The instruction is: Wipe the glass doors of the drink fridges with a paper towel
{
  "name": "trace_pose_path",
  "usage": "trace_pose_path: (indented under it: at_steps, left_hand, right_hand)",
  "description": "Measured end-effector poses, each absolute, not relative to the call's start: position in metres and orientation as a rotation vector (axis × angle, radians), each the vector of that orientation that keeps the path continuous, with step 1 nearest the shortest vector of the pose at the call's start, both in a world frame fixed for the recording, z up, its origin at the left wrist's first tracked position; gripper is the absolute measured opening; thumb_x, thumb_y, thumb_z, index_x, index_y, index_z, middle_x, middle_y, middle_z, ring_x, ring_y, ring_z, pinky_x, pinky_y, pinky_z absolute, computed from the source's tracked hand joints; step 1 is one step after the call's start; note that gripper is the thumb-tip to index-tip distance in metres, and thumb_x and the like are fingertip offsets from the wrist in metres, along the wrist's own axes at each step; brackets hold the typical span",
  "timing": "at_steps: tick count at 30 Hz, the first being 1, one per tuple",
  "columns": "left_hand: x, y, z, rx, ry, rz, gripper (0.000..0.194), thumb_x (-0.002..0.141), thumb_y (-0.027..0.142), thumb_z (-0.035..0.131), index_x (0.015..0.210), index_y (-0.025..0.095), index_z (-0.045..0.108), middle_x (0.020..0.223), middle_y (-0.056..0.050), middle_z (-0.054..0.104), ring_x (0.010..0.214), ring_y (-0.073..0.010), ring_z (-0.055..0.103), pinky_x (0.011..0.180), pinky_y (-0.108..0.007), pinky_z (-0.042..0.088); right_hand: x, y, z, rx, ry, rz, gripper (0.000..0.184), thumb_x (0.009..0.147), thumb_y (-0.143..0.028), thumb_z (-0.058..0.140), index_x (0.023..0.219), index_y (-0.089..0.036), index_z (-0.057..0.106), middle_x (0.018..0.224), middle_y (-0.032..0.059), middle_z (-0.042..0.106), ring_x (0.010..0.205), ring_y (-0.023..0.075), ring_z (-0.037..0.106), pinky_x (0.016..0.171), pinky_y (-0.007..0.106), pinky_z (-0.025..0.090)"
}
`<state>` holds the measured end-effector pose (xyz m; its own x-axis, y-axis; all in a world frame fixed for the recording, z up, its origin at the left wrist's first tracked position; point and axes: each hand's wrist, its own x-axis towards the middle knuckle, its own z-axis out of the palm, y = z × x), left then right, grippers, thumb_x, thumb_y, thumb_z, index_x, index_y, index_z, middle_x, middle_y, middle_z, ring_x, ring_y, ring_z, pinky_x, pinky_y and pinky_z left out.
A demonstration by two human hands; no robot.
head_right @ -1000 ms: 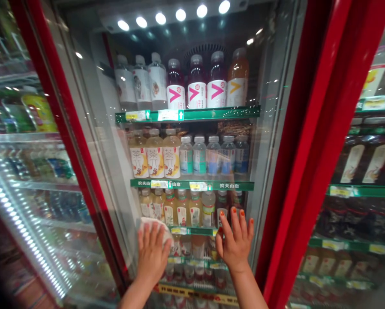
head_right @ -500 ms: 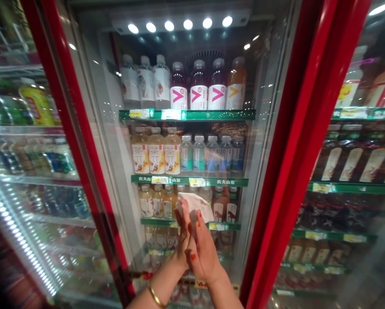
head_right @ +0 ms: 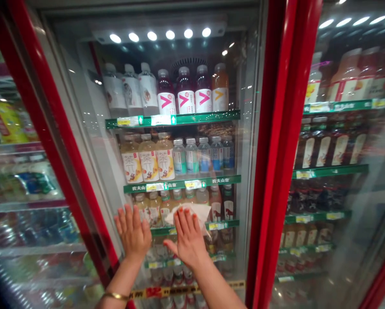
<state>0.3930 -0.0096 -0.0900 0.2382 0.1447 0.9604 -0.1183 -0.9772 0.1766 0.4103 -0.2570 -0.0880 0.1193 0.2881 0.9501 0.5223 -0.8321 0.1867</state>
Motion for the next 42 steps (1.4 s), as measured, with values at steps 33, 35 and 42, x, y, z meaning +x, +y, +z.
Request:
trace_pose_path:
  at_steps: [33,35,42]
  left_hand:
    - [0.388,-0.02,-0.081,2.27,-0.113,2.073,0.082,0.102,0.02,0.058,0.176,0.02,0.023,0.185,-0.012,0.02,0.175,-0.0286,0.011,0.144,-0.051,0.009]
    - [0.388,-0.019,-0.082,2.29,-0.096,2.069,0.082,0.102,0.021,0.058,0.176,0.021,0.023,0.185,-0.011,0.02,0.175,-0.0285,0.011,0.144,-0.052,0.01]
    - [0.387,-0.017,-0.082,2.29,-0.115,2.088,0.082,0.102,0.02,0.059,0.176,0.02,0.024,0.184,-0.012,0.022,0.174,-0.0294,0.013,0.143,-0.054,0.011]
  right_hand:
    - [0.432,-0.322,-0.15,-2.193,-0.129,-1.755,0.087,0.111,-0.047,0.035,0.175,-0.006,-0.006,0.182,0.0314,-0.011,0.17,0.0507,-0.009,0.119,0.093,0.029]
    - [0.441,-0.294,-0.145,-2.223,-0.21,-1.724,0.091,0.11,-0.054,0.04,0.176,-0.003,0.003,0.181,0.0357,0.006,0.17,0.0543,0.0,0.119,0.093,0.027]
    - [0.393,-0.279,-0.186,-2.238,-0.801,-1.783,0.062,0.106,-0.063,0.046,0.167,-0.053,0.041,0.157,-0.0087,0.066,0.162,0.0255,0.045,0.131,0.05,0.045]
